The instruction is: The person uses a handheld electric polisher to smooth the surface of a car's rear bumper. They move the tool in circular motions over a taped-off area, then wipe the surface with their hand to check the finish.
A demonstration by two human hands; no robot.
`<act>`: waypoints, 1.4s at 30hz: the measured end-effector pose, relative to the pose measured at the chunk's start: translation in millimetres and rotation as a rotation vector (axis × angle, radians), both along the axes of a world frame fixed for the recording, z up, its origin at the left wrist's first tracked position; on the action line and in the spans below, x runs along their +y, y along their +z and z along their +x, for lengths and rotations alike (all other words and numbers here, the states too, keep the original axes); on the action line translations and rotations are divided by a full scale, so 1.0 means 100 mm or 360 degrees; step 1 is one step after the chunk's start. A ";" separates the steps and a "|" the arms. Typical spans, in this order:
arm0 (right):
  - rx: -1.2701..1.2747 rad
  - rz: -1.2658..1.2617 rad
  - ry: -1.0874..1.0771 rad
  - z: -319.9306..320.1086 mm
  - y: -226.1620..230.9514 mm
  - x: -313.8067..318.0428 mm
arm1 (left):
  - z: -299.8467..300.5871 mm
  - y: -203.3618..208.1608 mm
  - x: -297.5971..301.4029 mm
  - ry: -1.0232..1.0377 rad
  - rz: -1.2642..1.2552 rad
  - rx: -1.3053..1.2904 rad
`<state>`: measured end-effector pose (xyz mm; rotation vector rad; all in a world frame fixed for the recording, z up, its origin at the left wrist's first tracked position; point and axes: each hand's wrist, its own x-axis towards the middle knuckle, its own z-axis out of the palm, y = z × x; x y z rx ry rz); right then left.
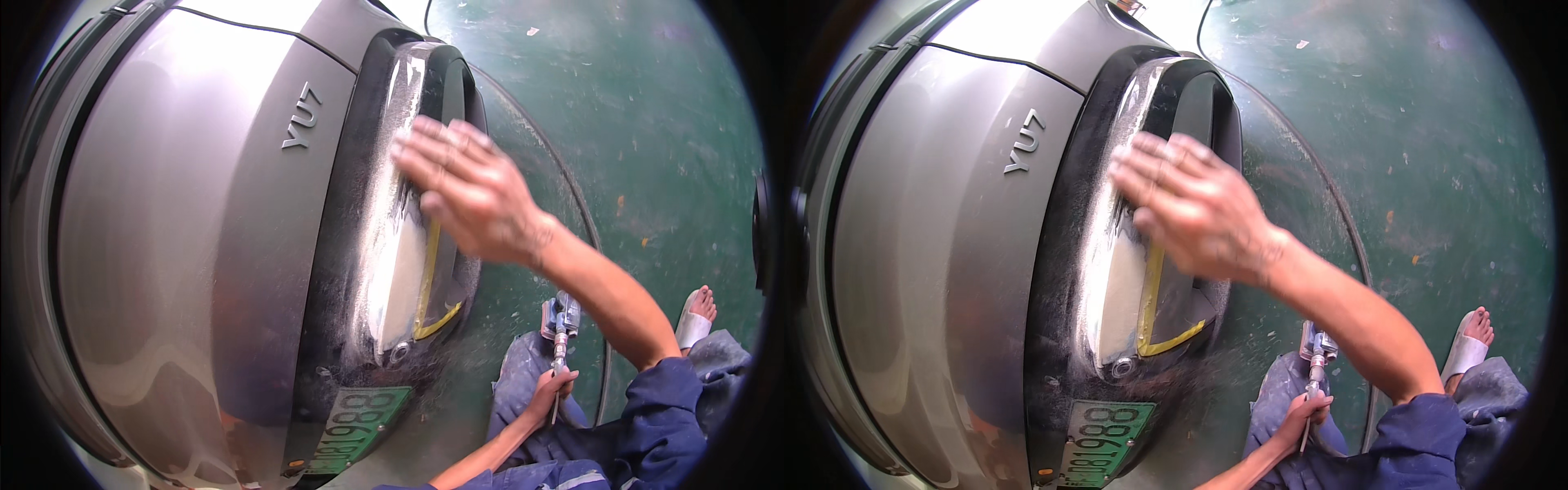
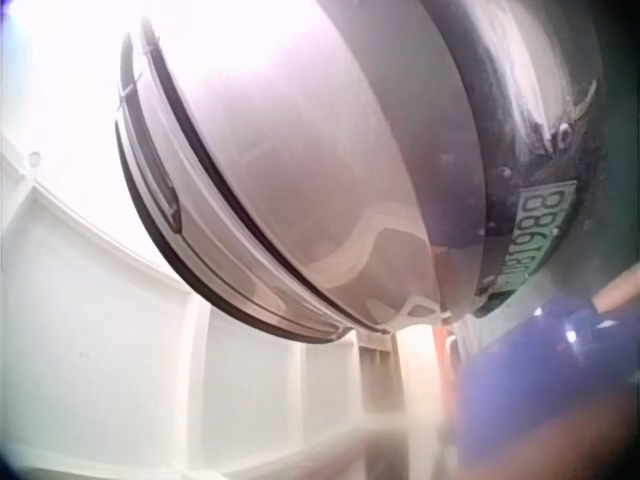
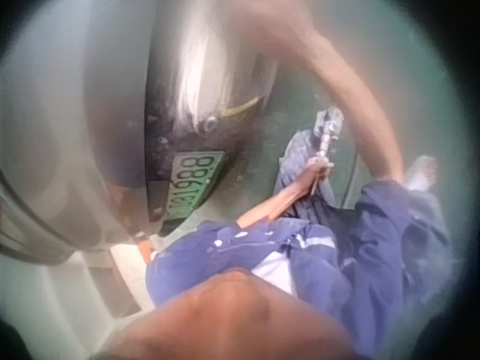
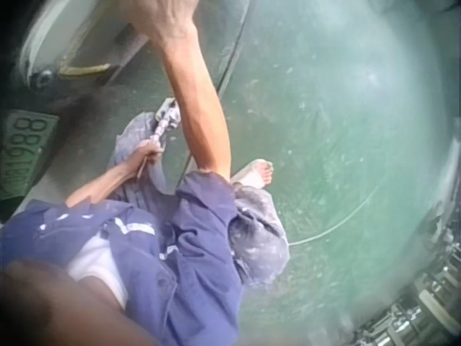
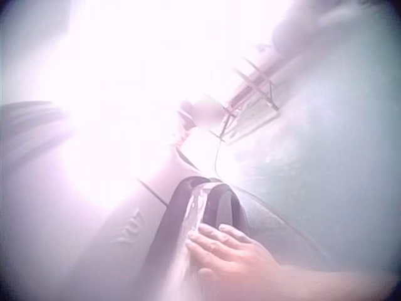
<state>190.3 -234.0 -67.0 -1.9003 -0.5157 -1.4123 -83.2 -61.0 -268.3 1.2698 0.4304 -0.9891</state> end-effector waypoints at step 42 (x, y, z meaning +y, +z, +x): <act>0.0765 0.0597 0.0589 -0.88 0.09 0.85 | -0.40 -0.02 -0.07 0.0047 0.0369 0.0021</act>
